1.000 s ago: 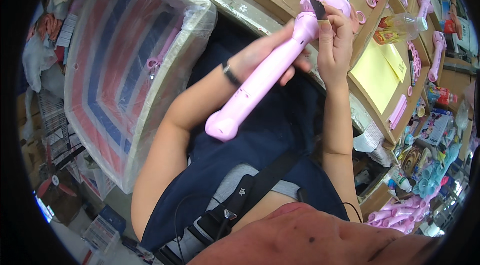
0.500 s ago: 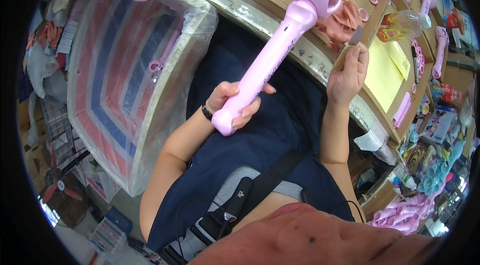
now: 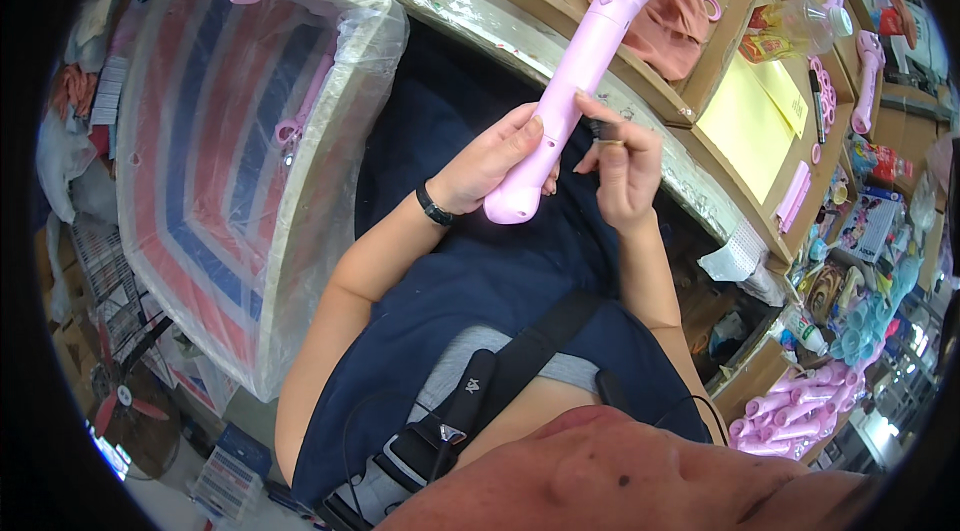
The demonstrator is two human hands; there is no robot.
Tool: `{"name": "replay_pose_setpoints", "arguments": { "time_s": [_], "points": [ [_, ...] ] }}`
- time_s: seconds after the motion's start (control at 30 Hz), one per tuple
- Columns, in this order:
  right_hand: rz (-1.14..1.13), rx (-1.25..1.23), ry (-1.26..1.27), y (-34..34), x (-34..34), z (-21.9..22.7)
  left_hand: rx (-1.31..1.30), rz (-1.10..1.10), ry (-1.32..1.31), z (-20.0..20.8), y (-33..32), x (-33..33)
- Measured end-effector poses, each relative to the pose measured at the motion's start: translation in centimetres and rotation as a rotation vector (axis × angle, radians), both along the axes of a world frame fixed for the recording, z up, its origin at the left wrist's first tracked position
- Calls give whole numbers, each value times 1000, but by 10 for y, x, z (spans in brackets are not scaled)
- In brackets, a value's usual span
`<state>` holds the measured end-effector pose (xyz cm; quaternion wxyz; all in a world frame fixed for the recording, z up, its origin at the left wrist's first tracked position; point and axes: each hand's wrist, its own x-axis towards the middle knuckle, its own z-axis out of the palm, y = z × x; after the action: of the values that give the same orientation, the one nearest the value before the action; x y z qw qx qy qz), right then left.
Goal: The person assembles pink plastic wands by wiping the wand head with a cloth, inserting a small metal piece into the handle, and attaching a pink ring to the wand head. The person repeats this process for multiple wands.
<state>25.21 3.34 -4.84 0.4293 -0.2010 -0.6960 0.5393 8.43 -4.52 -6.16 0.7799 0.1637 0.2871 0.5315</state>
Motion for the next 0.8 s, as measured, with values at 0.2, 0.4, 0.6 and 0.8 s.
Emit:
{"name": "replay_pose_setpoints", "arguments": {
  "time_s": [0.2, 0.4, 0.6, 0.8],
  "points": [
    [17, 85, -22, 5, 10, -14, 55, -71, -306, -5, -9, 10],
    [-94, 68, -46, -3, 24, -16, 55, -189, -335, -1, -9, 18],
    [-98, 158, -30, -7, 35, -23, 44, -189, 20, 9, -11, 21],
    [-123, 160, -18, -11, 36, -31, 100, -117, 164, 5, -14, 31]
  ]
}}
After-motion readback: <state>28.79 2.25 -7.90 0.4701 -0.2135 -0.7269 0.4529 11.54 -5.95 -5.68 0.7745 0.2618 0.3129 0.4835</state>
